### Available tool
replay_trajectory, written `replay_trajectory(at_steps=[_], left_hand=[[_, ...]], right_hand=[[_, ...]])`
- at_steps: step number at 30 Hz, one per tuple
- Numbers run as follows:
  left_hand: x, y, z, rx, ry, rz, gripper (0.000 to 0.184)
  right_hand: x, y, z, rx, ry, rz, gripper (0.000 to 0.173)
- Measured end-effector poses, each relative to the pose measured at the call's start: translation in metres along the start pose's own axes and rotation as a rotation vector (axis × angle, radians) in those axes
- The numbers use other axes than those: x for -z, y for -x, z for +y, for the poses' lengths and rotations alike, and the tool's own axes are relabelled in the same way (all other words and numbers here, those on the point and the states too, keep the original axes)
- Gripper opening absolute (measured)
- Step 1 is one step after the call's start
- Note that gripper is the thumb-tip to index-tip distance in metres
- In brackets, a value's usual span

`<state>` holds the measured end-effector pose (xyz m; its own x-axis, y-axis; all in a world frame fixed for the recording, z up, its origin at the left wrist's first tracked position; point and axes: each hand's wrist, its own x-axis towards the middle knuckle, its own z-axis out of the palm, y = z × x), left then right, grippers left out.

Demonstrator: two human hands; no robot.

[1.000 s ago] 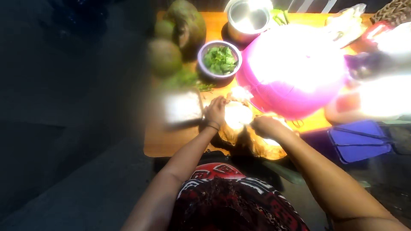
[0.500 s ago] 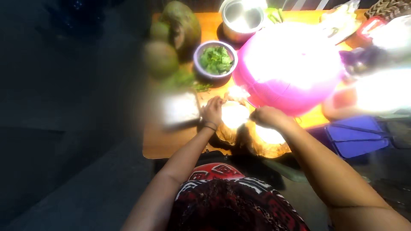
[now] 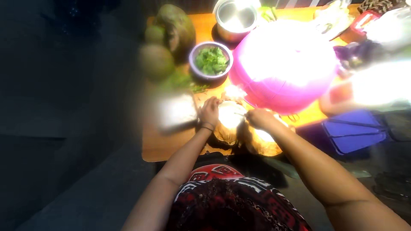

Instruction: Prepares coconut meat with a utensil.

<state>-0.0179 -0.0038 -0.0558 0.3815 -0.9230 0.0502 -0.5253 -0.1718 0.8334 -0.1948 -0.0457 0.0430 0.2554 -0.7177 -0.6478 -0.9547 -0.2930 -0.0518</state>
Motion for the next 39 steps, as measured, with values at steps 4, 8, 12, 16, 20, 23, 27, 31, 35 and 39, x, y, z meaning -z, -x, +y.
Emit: replay_trajectory(at_steps=[4, 8, 12, 16, 20, 23, 27, 31, 35, 39], left_hand=[[-0.003, 0.000, -0.004, -0.012, 0.016, 0.012, 0.032], [-0.001, -0.004, -0.003, -0.002, -0.007, -0.028, 0.035], [0.000, -0.008, -0.001, 0.027, -0.014, -0.049, 0.036], [0.000, -0.006, -0.005, 0.027, 0.016, -0.064, 0.037], [0.000, -0.005, -0.007, 0.010, 0.013, -0.048, 0.037], [0.000, -0.004, -0.004, 0.011, 0.013, -0.058, 0.037], [-0.002, -0.004, -0.006, -0.012, -0.001, -0.046, 0.035], [-0.003, -0.005, -0.005, -0.014, 0.006, -0.025, 0.035], [-0.004, -0.006, -0.005, -0.020, -0.002, -0.024, 0.034], [-0.007, -0.007, -0.010, -0.050, -0.003, 0.007, 0.034]], right_hand=[[0.004, 0.013, -0.004, 0.066, 0.056, -0.104, 0.020], [0.013, 0.012, -0.017, -0.031, 0.048, 0.038, 0.024], [0.001, 0.015, -0.013, -0.025, 0.070, -0.060, 0.025], [0.016, 0.013, -0.011, 0.013, 0.061, -0.048, 0.021], [0.008, 0.001, -0.017, -0.002, 0.010, 0.046, 0.026], [0.004, 0.009, -0.015, 0.005, 0.033, -0.063, 0.021], [0.021, 0.000, -0.006, 0.029, 0.057, -0.092, 0.020], [0.016, -0.007, -0.007, -0.015, 0.014, 0.002, 0.022], [0.014, -0.008, 0.002, 0.042, 0.080, -0.134, 0.022], [0.025, -0.006, -0.010, 0.045, 0.058, -0.008, 0.020]])
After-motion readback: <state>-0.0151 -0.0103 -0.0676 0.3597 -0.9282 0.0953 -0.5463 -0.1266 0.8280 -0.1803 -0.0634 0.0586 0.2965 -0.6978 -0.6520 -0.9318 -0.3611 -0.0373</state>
